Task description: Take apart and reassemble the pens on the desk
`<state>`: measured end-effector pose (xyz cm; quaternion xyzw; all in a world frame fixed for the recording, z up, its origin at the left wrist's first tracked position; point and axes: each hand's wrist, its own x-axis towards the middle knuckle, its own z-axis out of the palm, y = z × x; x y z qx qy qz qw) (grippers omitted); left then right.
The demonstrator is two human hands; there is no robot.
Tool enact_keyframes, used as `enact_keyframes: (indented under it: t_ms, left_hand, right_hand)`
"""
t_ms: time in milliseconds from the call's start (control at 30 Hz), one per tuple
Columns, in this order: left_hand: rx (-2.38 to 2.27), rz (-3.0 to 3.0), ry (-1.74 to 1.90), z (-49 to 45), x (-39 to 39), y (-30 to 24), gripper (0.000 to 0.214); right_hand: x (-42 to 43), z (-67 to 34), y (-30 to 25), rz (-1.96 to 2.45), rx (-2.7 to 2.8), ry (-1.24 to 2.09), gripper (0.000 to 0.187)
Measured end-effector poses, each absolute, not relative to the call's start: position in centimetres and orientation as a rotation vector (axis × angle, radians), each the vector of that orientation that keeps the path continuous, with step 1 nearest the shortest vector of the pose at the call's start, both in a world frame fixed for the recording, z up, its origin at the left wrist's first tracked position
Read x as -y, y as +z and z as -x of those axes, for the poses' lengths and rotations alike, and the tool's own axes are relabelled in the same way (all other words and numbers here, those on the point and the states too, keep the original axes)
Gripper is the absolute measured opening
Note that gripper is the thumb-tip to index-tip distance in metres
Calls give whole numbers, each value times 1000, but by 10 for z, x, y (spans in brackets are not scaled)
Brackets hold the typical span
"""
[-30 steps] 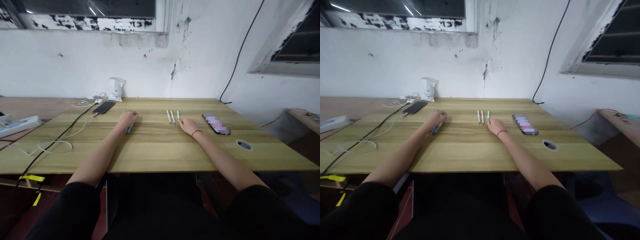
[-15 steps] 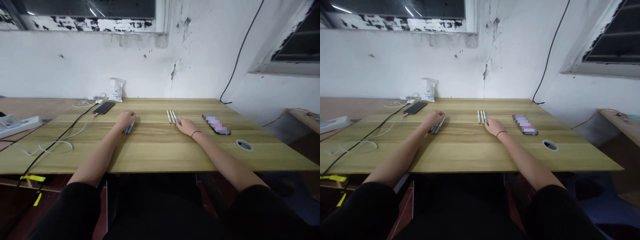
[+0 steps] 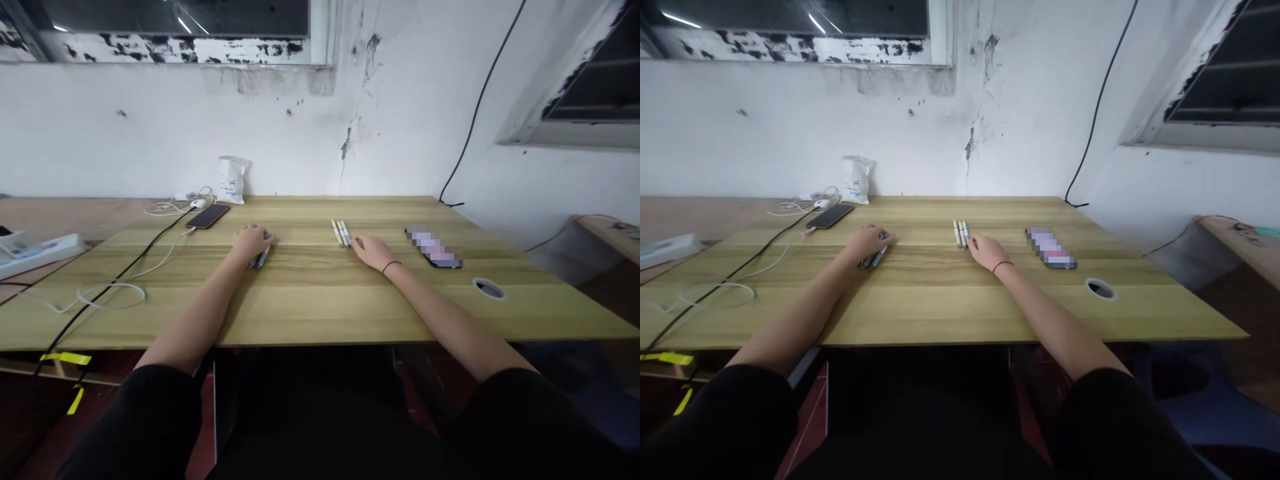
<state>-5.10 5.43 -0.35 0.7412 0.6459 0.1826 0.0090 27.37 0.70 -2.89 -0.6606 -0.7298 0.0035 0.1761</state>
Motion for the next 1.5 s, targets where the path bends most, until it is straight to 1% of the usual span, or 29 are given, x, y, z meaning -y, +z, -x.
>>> enact_keyframes:
  t_ms: [100, 200, 267, 333, 433, 500, 600, 667, 767, 833, 933, 1000, 1100, 1167, 1233, 1367, 1500]
  left_hand:
    - [-2079, -2418, 447, 46, -51, -3, 48]
    - [-2022, -2434, 465, 40, -49, -1, 43]
    - [-1938, -2413, 559, 35, -48, 2, 39]
    - [-1740, -2342, 758, 28, -46, 7, 36]
    - [-1257, -2051, 1114, 16, -41, 14, 37]
    - [-1029, -1838, 1217, 9, -37, 16, 37]
    - [-859, -1643, 1264, -1, -30, 16, 48]
    - [-786, -1626, 1258, -5, -25, 15, 54]
    - [-724, -1726, 1232, -9, -19, 16, 52]
    - [-731, -1820, 1228, -9, -15, 18, 49]
    - [-808, -2055, 1217, -4, -13, 22, 38]
    - [-849, -2347, 1167, 0, -12, 23, 30]
    - [-785, -2757, 1106, 2, -12, 20, 23]
    - [-729, -2887, 1102, 0, -11, 17, 25]
    - [-742, -2948, 1098, -3, -10, 15, 28]
    - [-932, -3022, 1040, -7, -6, 15, 31]
    - [-1110, -2995, 883, -10, -5, 10, 35]
  right_hand:
    - [-7, -274, -28, 1819, 2009, 33, 31]
    - [-5, -275, -27, 1759, 1955, 14, 28]
    - [-2, -273, -25, 1683, 1950, 0, 28]
    - [2, -269, -22, 1576, 1963, 38, 29]
    - [12, -258, -18, 1357, 1992, 282, 30]
    - [18, -248, -15, 1206, 1975, 493, 31]
    - [26, -235, -14, 1084, 1934, 765, 35]
    - [27, -231, -15, 1035, 1917, 909, 34]
    - [24, -233, -17, 969, 1924, 1092, 33]
    - [19, -239, -16, 964, 1933, 1129, 32]
    - [12, -251, -15, 1027, 1877, 1098, 31]
    - [9, -260, -13, 1087, 1882, 1105, 33]
    - [9, -270, -11, 1194, 2036, 1031, 29]
    - [10, -273, -8, 1273, 2153, 866, 24]
    - [12, -274, -6, 1347, 2232, 634, 21]
    - [15, -270, -2, 1428, 2275, 204, 25]
    - [14, -270, -3, 1473, 2276, -27, 26]
